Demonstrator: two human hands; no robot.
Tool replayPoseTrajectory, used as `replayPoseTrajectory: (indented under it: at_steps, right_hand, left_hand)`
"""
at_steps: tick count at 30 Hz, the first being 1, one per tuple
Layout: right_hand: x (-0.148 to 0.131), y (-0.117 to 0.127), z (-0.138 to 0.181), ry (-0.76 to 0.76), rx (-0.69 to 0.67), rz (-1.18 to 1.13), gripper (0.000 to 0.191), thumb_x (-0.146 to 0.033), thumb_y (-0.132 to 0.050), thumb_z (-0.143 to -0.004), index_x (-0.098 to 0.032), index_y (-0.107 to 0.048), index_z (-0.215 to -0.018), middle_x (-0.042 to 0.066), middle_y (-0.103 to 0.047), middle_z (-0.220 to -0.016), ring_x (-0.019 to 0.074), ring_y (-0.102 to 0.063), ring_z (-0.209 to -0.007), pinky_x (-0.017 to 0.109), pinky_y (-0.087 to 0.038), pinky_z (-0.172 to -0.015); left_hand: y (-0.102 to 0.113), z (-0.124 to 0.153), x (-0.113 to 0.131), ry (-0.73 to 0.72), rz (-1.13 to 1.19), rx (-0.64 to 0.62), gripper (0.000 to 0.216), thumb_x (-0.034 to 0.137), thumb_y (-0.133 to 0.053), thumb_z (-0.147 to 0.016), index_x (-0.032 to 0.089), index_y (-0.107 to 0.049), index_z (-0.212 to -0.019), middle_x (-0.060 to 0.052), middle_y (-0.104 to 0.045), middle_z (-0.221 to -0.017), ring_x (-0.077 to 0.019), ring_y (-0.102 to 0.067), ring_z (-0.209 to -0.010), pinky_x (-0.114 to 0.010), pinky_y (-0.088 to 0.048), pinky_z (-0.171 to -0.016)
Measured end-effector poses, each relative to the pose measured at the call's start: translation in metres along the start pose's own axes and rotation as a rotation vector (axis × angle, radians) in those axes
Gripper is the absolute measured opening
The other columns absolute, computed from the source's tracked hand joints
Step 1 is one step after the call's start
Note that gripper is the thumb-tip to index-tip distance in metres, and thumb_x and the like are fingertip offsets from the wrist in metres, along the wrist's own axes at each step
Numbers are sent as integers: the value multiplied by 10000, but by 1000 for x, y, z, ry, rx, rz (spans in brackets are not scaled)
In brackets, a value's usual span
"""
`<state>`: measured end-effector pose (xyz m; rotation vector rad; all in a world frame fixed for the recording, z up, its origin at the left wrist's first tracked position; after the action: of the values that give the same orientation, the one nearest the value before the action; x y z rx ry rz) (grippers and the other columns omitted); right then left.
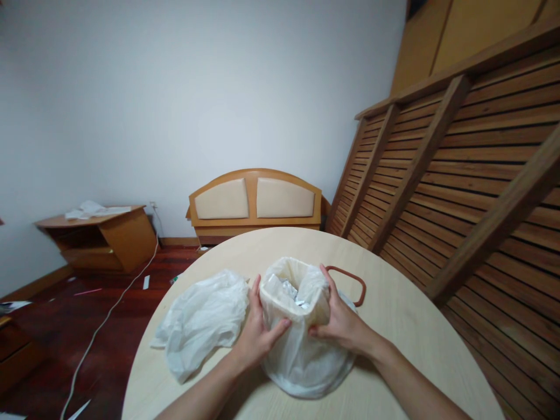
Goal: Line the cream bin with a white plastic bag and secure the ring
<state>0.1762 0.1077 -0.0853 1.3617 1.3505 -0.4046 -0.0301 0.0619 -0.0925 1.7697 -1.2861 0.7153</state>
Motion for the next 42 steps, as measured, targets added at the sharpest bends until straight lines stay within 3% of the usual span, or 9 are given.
replayPoseTrajectory:
  at_steps: [3, 8, 14, 18, 24, 28, 31, 38, 42]
  right_hand:
    - [6, -3, -2, -33, 6, -10, 1473, -438, -927, -612, -259, 149, -1603, 187, -395, -1584, 340, -433, -1433, 533, -299, -1202]
    - [12, 19, -9, 36, -27, 95, 1100, -430, -872, -694, -251, -262, -1591, 169, -402, -1588, 363, -394, -1456, 544, -282, -1216]
    - [2, 17, -1, 31, -40, 32, 1456, -498, -907, -626, -242, 130, -1615, 180, -67, -1700, 350, -118, -1563, 573, -134, -1251]
    - [-2, 1, 2, -42, -40, 63, 1480, -487, -895, -657, -250, 235, -1583, 196, -176, -1679, 337, -189, -1550, 591, -149, -1239]
    - [6, 10, -5, 16, -137, -54, 1054, -510, -858, -710, -215, -326, -1570, 181, -439, -1560, 371, -396, -1451, 528, -309, -1203]
    - [8, 21, -6, 32, -92, -160, 1427, -737, -839, -569, -217, -38, -1630, 207, -155, -1681, 368, -168, -1550, 540, -169, -1248]
    - [1, 18, -5, 79, -15, -190, 1526, -830, -772, -543, -228, 135, -1612, 200, -10, -1699, 340, -48, -1570, 536, -77, -1258]
    - [1, -14, -3, 81, -59, -96, 1072, -470, -917, -640, -218, -374, -1530, 189, -458, -1551, 385, -447, -1416, 596, -283, -1206]
    - [6, -14, 0, 78, -181, -67, 980, -328, -914, -659, -215, -436, -1507, 185, -542, -1485, 379, -526, -1353, 595, -365, -1165]
  left_hand:
    - [-8, 1, -3, 57, 22, -44, 1012, 453, -738, -832, 218, -88, -1572, -179, -262, -1631, -350, -243, -1532, -539, -217, -1260]
    - [-8, -4, -12, 104, 27, -112, 1055, 487, -763, -804, 217, -90, -1570, -188, -342, -1596, -354, -322, -1500, -550, -260, -1244]
    - [6, -10, -13, 53, -47, -58, 1006, 548, -707, -831, 213, -126, -1581, -168, -190, -1669, -364, -158, -1556, -575, -130, -1272]
    - [-5, -6, -3, 53, 0, -149, 872, 500, -633, -903, 208, -160, -1575, -171, -296, -1629, -348, -278, -1521, -544, -241, -1253]
    - [3, -11, -6, -10, -33, -93, 819, 554, -688, -843, 190, -326, -1481, -184, -467, -1473, -379, -457, -1379, -583, -330, -1178]
    - [5, -23, -15, -47, 43, -43, 1129, 633, -762, -740, 209, -121, -1568, -206, -211, -1631, -402, -242, -1511, -589, -193, -1235]
    - [-12, -29, -17, 17, 198, -147, 1305, 616, -792, -721, 201, 91, -1588, -223, -246, -1625, -387, -282, -1503, -562, -184, -1248]
    - [-27, -19, -13, 62, 211, -198, 1295, 479, -876, -665, 221, -19, -1600, -190, -244, -1639, -385, -236, -1521, -541, -102, -1274]
    - [-23, -14, -18, 70, 161, -227, 1370, 485, -885, -649, 198, 62, -1597, -213, -193, -1647, -388, -181, -1539, -547, -64, -1275]
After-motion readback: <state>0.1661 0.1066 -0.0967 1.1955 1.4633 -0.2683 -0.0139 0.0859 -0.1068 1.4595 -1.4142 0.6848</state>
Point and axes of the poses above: each hand's wrist, its own z-axis away from the middle knuckle, its own y-axis out of the back of the hand, x = y × z, the point moved 8 cm from there along -z, towards the middle knuckle
